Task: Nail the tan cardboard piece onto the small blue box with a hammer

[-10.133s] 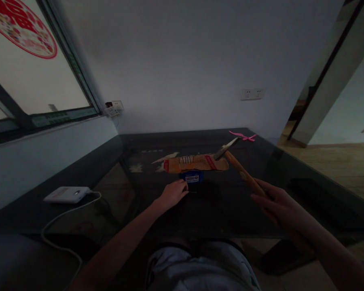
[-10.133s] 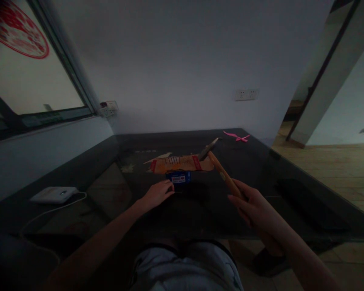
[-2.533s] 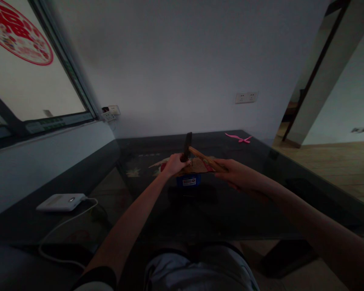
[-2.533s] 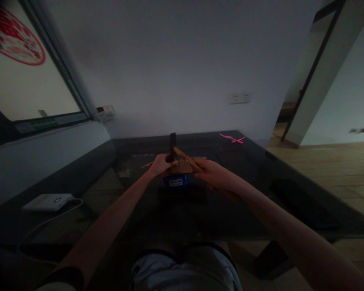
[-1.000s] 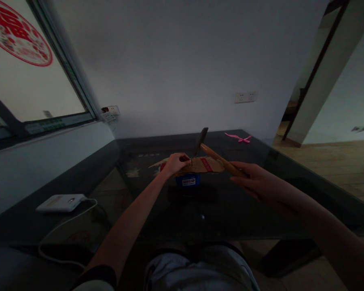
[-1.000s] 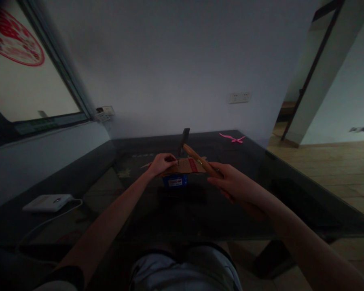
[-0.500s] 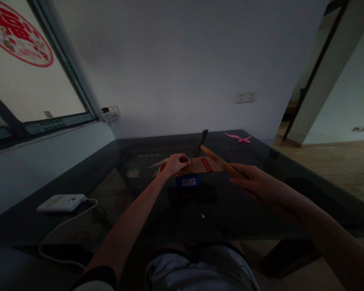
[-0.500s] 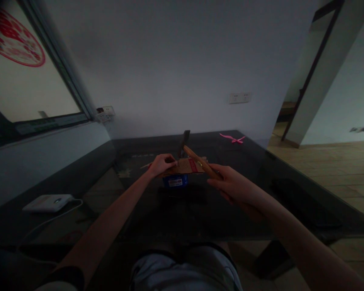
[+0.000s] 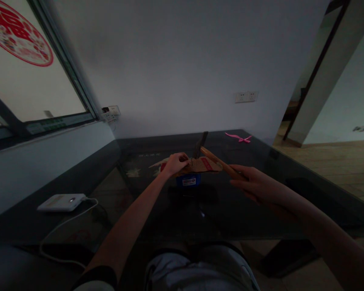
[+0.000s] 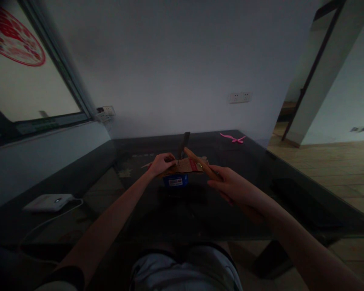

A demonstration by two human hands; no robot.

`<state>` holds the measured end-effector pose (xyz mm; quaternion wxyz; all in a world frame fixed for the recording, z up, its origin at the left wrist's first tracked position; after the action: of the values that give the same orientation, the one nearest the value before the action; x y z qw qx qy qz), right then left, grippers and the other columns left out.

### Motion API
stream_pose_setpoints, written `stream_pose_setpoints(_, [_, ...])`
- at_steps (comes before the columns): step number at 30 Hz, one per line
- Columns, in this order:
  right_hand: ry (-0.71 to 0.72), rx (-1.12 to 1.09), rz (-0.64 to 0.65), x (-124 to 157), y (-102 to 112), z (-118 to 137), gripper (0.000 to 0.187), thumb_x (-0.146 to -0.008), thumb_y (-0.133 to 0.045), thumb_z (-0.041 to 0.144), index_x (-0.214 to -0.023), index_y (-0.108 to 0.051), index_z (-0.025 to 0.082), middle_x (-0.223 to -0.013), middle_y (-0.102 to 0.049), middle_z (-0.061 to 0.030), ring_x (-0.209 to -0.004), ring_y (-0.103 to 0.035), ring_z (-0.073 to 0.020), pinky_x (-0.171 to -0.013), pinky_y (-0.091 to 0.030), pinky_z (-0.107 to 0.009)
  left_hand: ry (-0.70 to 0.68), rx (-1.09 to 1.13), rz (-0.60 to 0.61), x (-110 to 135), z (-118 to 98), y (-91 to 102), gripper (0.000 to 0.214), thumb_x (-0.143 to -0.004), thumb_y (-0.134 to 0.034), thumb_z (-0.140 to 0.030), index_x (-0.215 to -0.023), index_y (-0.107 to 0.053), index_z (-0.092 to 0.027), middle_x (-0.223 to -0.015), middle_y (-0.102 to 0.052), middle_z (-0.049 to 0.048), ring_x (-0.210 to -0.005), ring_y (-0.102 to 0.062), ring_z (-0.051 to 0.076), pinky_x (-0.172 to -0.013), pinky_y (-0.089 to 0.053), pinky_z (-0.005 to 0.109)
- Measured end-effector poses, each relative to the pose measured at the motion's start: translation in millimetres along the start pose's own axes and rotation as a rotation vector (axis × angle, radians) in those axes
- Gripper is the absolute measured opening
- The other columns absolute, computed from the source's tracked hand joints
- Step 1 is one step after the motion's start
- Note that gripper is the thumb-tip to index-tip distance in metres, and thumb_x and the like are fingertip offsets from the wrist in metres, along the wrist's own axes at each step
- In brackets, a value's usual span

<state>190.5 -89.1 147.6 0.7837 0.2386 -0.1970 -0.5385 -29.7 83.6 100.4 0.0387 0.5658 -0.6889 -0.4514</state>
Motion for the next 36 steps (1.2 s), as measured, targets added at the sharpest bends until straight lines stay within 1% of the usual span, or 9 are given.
stream_pose_setpoints(7, [-0.003,-0.001,0.007,1.3,-1.2,1.5,0.044,-0.083,-0.051,0.034,-0.123,-0.046,0.015,-0.050,-0.041,0.0090,-0.033,-0.040,-0.0056,-0.030,-0.035,-0.015,-0.009,-0.018,-0.017,0.4,-0.5,0.0,0.012,-0.075,-0.061,-0.026,-0.080,-0.065,-0.016,-0.074,-0.070,0.0037,-0.068,-0.065,0.015,-0.065,-0.049,0.023])
stream_pose_setpoints(12, [0.000,0.014,-0.003,1.4,-0.6,2.3,0.044,-0.083,-0.050,0.033,-0.123,-0.046,0.014,-0.050,-0.042,0.0088,-0.033,-0.039,-0.0053,-0.030,-0.034,-0.015,0.020,-0.009,-0.013,0.5,0.6,-0.2,0.013,-0.075,-0.060,-0.027,-0.082,-0.064,-0.016,-0.072,-0.070,0.0033,-0.067,-0.066,0.015,-0.062,-0.049,0.023])
stream_pose_setpoints(15, [0.014,0.010,-0.004,0.6,-0.8,0.7,0.045,-0.083,-0.051,0.034,-0.122,-0.046,0.014,-0.049,-0.042,0.0087,-0.033,-0.039,-0.0053,-0.029,-0.033,-0.015,0.013,0.000,-0.028,0.7,0.7,0.2,0.012,-0.075,-0.060,-0.026,-0.080,-0.065,-0.016,-0.072,-0.070,0.0031,-0.066,-0.066,0.015,-0.061,-0.049,0.022])
stream_pose_setpoints(19, [-0.008,-0.004,0.003,0.0,-3.1,-2.1,0.043,-0.083,-0.051,0.035,-0.121,-0.046,0.014,-0.049,-0.041,0.0092,-0.032,-0.039,-0.0056,-0.029,-0.033,-0.015,0.003,-0.016,-0.060,1.3,1.4,1.1,0.011,-0.074,-0.061,-0.026,-0.078,-0.064,-0.015,-0.073,-0.069,0.0037,-0.068,-0.065,0.015,-0.062,-0.049,0.023])
stream_pose_setpoints(25, [-0.020,0.016,0.007,0.6,-4.5,-2.6,0.037,-0.083,-0.051,0.037,-0.113,-0.048,0.015,-0.051,-0.042,0.0085,-0.033,-0.039,-0.0055,-0.029,-0.034,-0.015,0.015,-0.031,-0.064,1.9,0.5,1.9,0.010,-0.074,-0.062,-0.025,-0.077,-0.063,-0.015,-0.074,-0.069,0.0040,-0.068,-0.065,0.015,-0.064,-0.049,0.024])
stream_pose_setpoints(28, [-0.005,0.003,0.013,0.1,-4.9,-3.9,0.037,-0.084,-0.050,0.037,-0.113,-0.047,0.016,-0.052,-0.043,0.0084,-0.034,-0.040,-0.0055,-0.031,-0.035,-0.015,0.017,-0.056,-0.079,1.2,0.7,3.3,0.009,-0.073,-0.062,-0.024,-0.075,-0.063,-0.015,-0.074,-0.069,0.0039,-0.069,-0.064,0.015,-0.066,-0.049,0.025])
stream_pose_setpoints(32, [-0.008,-0.008,0.019,-0.6,-5.9,-6.1,0.039,-0.084,-0.050,0.035,-0.117,-0.045,0.015,-0.048,-0.040,0.0096,-0.032,-0.039,-0.0058,-0.030,-0.033,-0.015,0.016,-0.041,-0.074,0.6,2.2,2.5,0.008,-0.073,-0.062,-0.023,-0.074,-0.062,-0.015,-0.074,-0.069,0.0043,-0.069,-0.064,0.015,-0.067,-0.049,0.025])
stream_pose_setpoints(36, [-0.004,0.022,0.021,0.3,-6.4,-5.6,0.036,-0.083,-0.050,0.035,-0.113,-0.047,0.014,-0.049,-0.041,0.0094,-0.033,-0.039,-0.0060,-0.030,-0.033,-0.016,0.027,-0.042,-0.080,0.4,3.8,2.2,0.009,-0.073,-0.062,-0.024,-0.073,-0.062,-0.015,-0.074,-0.069,0.0041,-0.069,-0.064,0.015,-0.065,-0.049,0.025])
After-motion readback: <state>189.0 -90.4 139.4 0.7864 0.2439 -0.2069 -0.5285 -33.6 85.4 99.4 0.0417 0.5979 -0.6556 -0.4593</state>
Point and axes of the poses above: each hand's wrist, its own x-axis away from the middle knuckle, its own y-axis out of the back of the hand, z = x × y, the point moved 6 cm from there along -x, towards the middle knuckle
